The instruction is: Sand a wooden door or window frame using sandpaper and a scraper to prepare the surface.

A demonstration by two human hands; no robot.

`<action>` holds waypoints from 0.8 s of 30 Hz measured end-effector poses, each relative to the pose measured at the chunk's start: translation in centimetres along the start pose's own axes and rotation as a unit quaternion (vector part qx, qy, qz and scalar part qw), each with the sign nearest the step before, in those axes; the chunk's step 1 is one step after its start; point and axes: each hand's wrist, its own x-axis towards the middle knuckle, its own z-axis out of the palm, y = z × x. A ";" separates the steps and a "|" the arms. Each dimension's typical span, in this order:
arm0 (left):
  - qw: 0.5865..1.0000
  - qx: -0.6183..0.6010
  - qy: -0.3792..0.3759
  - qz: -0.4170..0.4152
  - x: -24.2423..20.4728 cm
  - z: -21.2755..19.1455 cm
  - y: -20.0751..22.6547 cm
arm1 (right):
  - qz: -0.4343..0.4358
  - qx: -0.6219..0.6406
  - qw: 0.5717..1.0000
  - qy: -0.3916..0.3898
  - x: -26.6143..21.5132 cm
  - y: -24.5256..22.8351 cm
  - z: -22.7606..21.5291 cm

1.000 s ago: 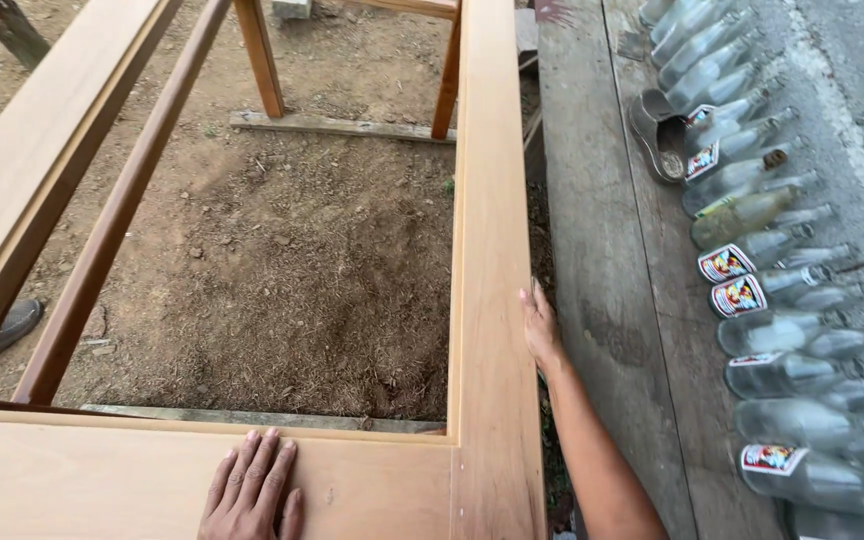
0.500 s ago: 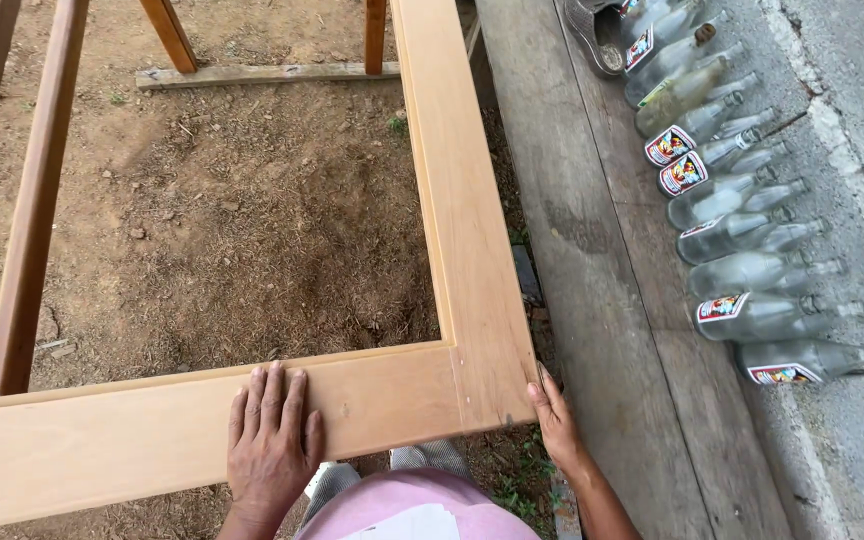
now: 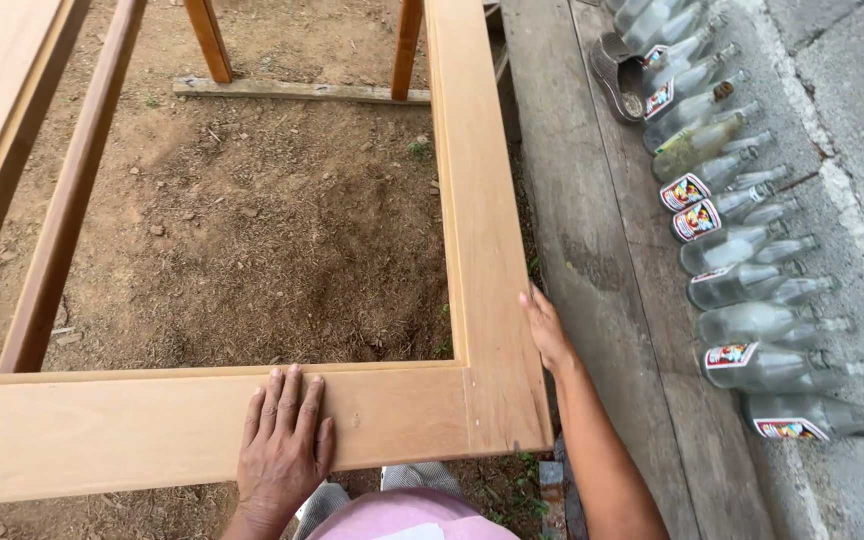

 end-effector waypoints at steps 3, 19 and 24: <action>1.000 0.000 0.012 0.002 0.1 0.1 0.2 | -0.039 -0.004 0.999 -0.027 7.2 -1.4 0.4; 1.000 -0.001 0.003 0.014 -0.2 0.5 0.0 | 0.089 -0.122 0.986 0.065 -10.2 1.1 -0.5; 0.999 0.001 -0.012 0.035 -0.3 0.1 -0.2 | 0.036 -0.128 0.987 0.087 -19.6 5.2 -1.4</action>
